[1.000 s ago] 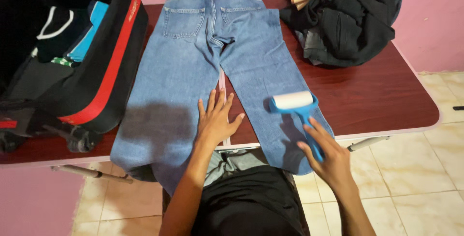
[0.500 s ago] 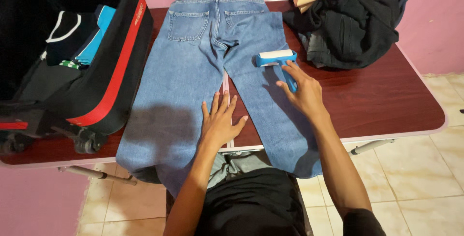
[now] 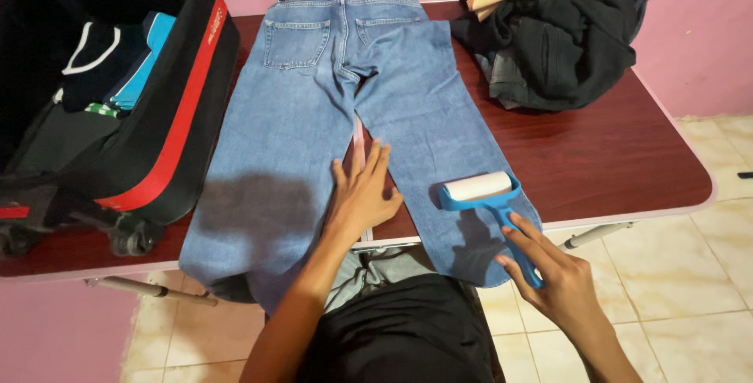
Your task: The person lays a pair of denim jeans flat on a table, then uses a lint roller to roll over the entire surface of the jeans to remove lint and debris. The jeans remain on the table throughout the process.
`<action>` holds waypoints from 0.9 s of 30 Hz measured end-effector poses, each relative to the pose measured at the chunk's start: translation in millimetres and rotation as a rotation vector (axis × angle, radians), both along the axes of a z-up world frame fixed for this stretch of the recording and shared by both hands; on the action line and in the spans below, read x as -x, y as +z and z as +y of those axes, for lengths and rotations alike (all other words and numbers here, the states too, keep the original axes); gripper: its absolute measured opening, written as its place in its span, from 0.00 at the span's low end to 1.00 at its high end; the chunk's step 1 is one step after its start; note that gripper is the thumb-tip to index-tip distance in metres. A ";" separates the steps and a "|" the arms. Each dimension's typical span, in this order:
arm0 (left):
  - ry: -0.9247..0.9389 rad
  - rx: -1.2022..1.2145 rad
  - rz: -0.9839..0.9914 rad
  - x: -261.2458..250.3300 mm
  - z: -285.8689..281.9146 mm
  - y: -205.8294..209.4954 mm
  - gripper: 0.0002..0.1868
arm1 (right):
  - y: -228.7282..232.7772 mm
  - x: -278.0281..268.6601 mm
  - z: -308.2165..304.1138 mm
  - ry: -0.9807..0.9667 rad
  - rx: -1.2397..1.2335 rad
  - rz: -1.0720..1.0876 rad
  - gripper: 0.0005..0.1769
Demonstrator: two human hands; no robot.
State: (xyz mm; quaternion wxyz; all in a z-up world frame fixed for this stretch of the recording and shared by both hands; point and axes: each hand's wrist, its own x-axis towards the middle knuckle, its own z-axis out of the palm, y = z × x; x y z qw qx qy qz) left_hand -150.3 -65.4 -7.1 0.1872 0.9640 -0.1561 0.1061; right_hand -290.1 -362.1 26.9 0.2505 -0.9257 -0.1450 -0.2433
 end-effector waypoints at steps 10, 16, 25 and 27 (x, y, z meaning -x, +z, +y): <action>-0.335 0.033 0.169 -85.9 -77.2 -18.9 0.32 | 1.3 -9.8 -19.7 -0.075 -0.219 -0.274 0.19; -0.310 -0.085 0.099 -125.3 -80.6 -27.2 0.35 | 1.3 -7.7 -26.2 -0.156 -0.246 -0.298 0.17; -0.083 -0.207 0.129 -217.9 -22.2 -30.8 0.33 | -6.1 -8.3 4.0 0.030 -0.244 -0.179 0.19; -0.055 -0.188 0.084 -238.1 -8.7 -27.1 0.35 | -6.7 -9.1 7.1 0.073 -0.224 -0.165 0.18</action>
